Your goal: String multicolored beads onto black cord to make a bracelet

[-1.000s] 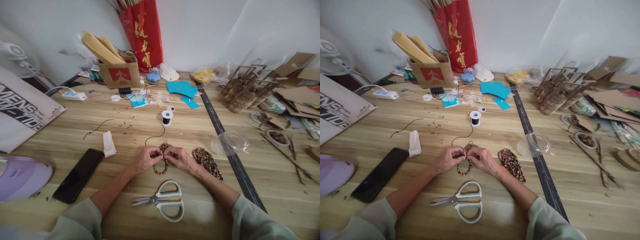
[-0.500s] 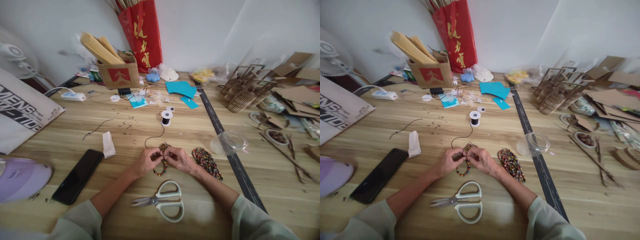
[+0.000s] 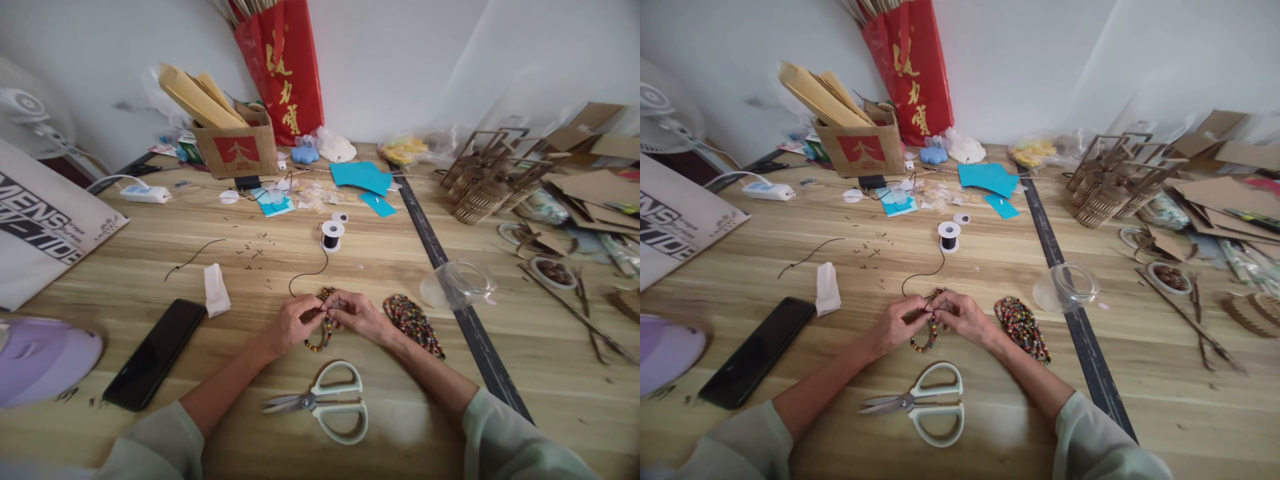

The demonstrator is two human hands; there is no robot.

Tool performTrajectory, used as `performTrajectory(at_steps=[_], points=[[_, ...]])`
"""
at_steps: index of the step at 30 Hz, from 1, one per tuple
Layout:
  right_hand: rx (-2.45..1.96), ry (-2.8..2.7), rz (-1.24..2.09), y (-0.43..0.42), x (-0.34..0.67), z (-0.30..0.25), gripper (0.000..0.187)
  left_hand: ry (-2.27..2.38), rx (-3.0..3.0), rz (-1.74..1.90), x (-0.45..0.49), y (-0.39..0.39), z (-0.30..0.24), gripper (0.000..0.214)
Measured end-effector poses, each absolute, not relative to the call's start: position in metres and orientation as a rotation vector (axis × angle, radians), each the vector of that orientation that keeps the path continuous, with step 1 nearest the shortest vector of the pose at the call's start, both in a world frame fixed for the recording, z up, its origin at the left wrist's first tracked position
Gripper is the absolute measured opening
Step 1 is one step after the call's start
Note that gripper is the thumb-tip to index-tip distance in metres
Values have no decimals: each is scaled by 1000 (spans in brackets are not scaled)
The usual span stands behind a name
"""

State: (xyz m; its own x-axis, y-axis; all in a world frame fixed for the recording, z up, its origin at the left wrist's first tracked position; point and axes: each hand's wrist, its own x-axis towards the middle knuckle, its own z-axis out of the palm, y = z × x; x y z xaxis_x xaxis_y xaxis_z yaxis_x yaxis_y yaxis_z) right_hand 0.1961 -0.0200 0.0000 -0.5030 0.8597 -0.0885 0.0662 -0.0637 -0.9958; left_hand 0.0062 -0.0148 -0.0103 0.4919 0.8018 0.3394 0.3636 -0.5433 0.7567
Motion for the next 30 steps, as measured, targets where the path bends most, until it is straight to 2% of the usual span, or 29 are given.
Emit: performTrajectory(at_steps=[16, 30], points=[[-1028, -1607, 1619, -21, 195, -2, 21, 985, 2151, 950, 5, -15, -11, 7], [-957, -1497, 1721, -20, 195, -1, 35, 949, 2107, 985, 5, -15, -8, 5]])
